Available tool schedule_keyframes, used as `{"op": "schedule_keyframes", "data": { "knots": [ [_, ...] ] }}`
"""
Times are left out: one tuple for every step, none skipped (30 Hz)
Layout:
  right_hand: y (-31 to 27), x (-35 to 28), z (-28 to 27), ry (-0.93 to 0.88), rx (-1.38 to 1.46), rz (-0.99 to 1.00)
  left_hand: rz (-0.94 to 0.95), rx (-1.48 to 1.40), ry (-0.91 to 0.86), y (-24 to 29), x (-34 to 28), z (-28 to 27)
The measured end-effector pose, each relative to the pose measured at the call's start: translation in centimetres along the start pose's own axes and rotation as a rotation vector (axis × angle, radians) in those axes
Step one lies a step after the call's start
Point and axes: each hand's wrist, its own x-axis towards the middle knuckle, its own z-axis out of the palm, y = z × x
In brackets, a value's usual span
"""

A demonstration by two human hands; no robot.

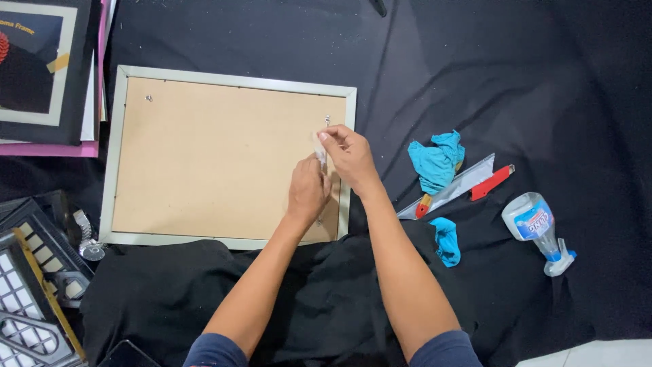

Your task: Attaching a metal hanging wire to the back of a picture frame by threading it through eyelets and twisting the ends.

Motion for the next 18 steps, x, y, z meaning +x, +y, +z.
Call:
{"op": "schedule_keyframes", "data": {
  "knots": [
    [0.6, 0.1, -0.1, -0.001, 0.000, 0.000, 0.000, 0.001, 0.000, 0.6, 0.4, -0.9],
    [1.2, 0.3, -0.2, 0.041, -0.055, 0.057, -0.097, -0.140, -0.041, 1.1, 0.8, -1.8],
    [1.9, 0.4, -0.4, 0.084, -0.110, 0.114, -0.193, -0.281, -0.084, 1.7, 1.2, -2.6],
    [2.1, 0.5, -0.4, 0.085, -0.109, 0.114, -0.193, -0.281, -0.084, 1.6, 1.3, -2.8],
    [2.5, 0.5, -0.4, 0.099, -0.121, 0.218, -0.314, -0.356, -0.151, 1.6, 1.4, -3.0],
    [2.8, 0.6, -0.5, 0.114, -0.132, 0.322, -0.436, -0.431, -0.218, 1.6, 1.6, -3.1],
    [3.0, 0.6, -0.2, 0.116, -0.132, 0.320, -0.434, -0.431, -0.217, 2.1, 1.8, -3.7],
    [3.3, 0.7, 0.2, 0.120, -0.038, 0.378, -0.487, -0.473, -0.216, 2.5, 2.0, -4.3],
    [3.5, 0.6, 0.5, 0.124, 0.056, 0.437, -0.542, -0.515, -0.215, 2.9, 2.0, -4.9],
    [3.7, 0.5, 0.6, 0.124, 0.056, 0.437, -0.541, -0.515, -0.215, 3.3, 2.3, -5.5],
    [4.0, 0.3, 0.8, 0.111, 0.079, 0.471, -0.566, -0.536, -0.216, 3.7, 2.5, -6.1],
    [4.2, 0.2, 0.9, 0.097, 0.102, 0.505, -0.591, -0.557, -0.216, 4.1, 2.8, -6.7],
    [5.1, 0.4, 1.2, 0.096, 0.102, 0.504, -0.591, -0.557, -0.215, 4.1, 2.8, -6.8],
    [6.1, 0.7, 1.6, 0.100, 0.132, 0.514, -0.608, -0.594, -0.203, 4.2, 2.8, -6.9],
    [7.0, 0.9, 1.9, 0.105, 0.162, 0.523, -0.623, -0.632, -0.191, 4.2, 2.9, -6.9],
    [6.2, 0.8, 1.9, 0.104, 0.161, 0.522, -0.623, -0.632, -0.190, 4.1, 2.9, -6.9],
    [5.3, 0.7, 1.9, 0.119, 0.125, 0.514, -0.657, -0.657, -0.189, 4.1, 3.0, -6.9],
    [4.4, 0.6, 1.9, 0.135, 0.088, 0.506, -0.691, -0.682, -0.189, 4.0, 3.0, -7.0]
  ]
}}
